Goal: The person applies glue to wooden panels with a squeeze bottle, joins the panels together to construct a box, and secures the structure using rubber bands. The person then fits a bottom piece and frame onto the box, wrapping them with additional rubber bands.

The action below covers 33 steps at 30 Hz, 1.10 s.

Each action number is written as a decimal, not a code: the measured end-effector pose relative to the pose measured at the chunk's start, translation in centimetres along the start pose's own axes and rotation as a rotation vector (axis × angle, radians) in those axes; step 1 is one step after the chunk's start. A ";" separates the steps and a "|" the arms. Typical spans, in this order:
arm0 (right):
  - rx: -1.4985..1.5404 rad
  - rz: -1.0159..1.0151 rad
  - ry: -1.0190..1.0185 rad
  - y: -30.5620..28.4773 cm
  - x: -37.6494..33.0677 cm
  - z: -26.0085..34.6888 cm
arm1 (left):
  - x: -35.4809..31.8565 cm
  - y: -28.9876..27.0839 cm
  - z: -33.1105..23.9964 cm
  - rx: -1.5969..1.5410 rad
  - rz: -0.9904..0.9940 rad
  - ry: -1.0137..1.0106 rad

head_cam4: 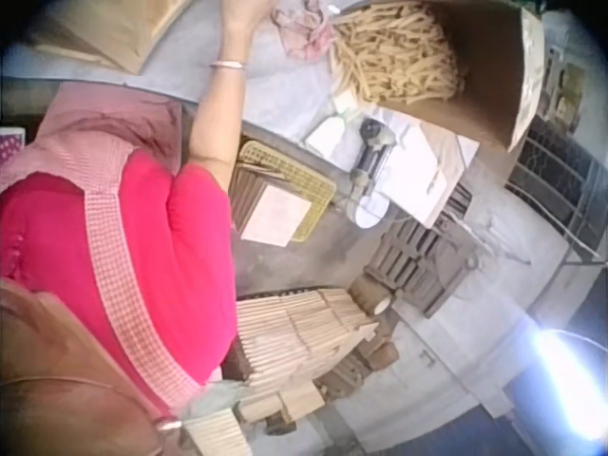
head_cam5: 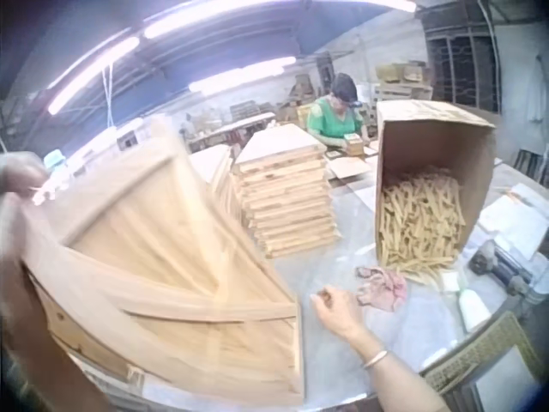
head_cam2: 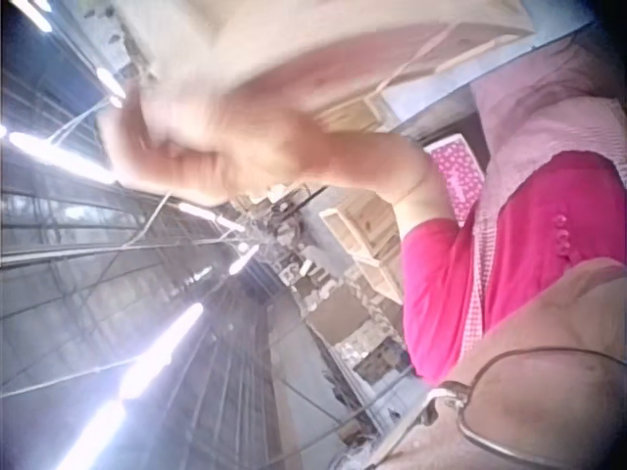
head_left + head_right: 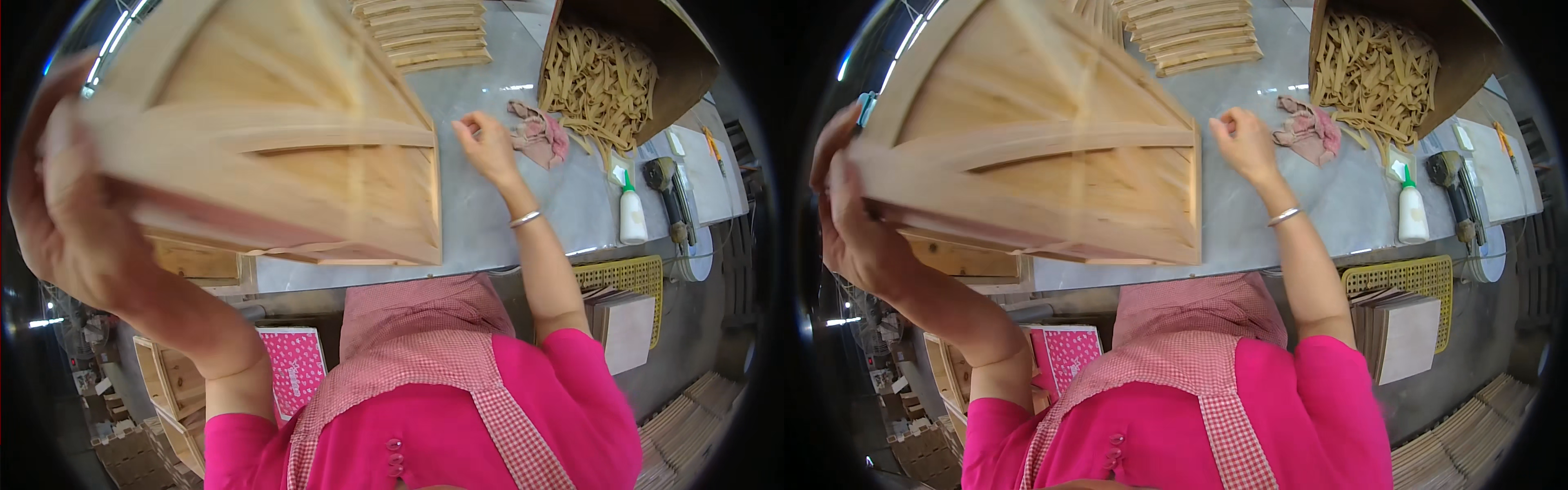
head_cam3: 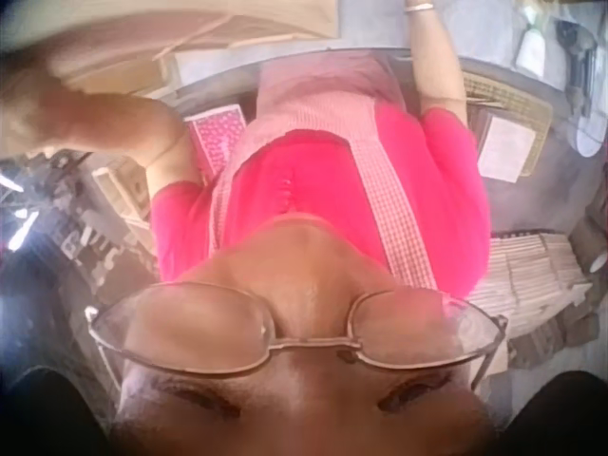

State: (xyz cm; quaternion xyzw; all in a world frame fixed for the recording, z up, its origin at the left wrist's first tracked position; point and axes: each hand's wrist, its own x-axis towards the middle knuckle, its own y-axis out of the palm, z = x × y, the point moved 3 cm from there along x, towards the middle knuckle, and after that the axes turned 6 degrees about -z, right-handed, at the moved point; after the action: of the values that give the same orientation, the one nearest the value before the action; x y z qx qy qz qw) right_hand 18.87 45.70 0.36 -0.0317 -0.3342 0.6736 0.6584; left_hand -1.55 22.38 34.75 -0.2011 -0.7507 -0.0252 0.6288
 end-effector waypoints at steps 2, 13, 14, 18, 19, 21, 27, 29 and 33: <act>-0.001 0.028 0.142 0.0 -1.1 -2.8 | -3.1 6.6 -4.8 -0.096 0.074 0.045; 0.094 0.318 0.387 2.9 -3.4 -3.2 | -1.6 6.5 -5.5 -0.006 0.215 0.165; 0.072 0.243 0.357 2.7 -3.2 -3.1 | -1.6 6.5 -5.4 -0.002 0.208 0.170; 0.235 0.242 0.601 3.1 -3.0 -3.7 | -1.6 6.5 -5.0 -0.002 0.210 0.211; 0.105 0.155 0.458 3.6 -2.4 -3.9 | -1.7 6.5 -5.0 -0.019 0.195 0.188; -0.016 0.071 0.318 3.6 -1.0 -3.6 | -1.9 6.4 -5.2 -0.033 0.188 0.168; -0.278 0.192 0.304 3.3 1.4 -2.8 | -2.3 6.3 -5.8 -0.018 0.140 0.066; -0.314 0.131 0.224 3.7 1.4 -2.6 | -2.0 6.6 -5.8 -0.007 0.131 0.125; -0.365 0.303 0.181 2.3 -2.2 -1.5 | -2.6 7.2 -5.9 0.141 0.081 0.152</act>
State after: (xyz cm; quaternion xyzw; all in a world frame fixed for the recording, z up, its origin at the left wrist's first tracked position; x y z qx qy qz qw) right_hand 17.89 44.54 -2.74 -0.2598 -0.3816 0.6875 0.5606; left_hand 6.66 26.57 31.98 -0.1840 -0.6921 0.0381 0.6969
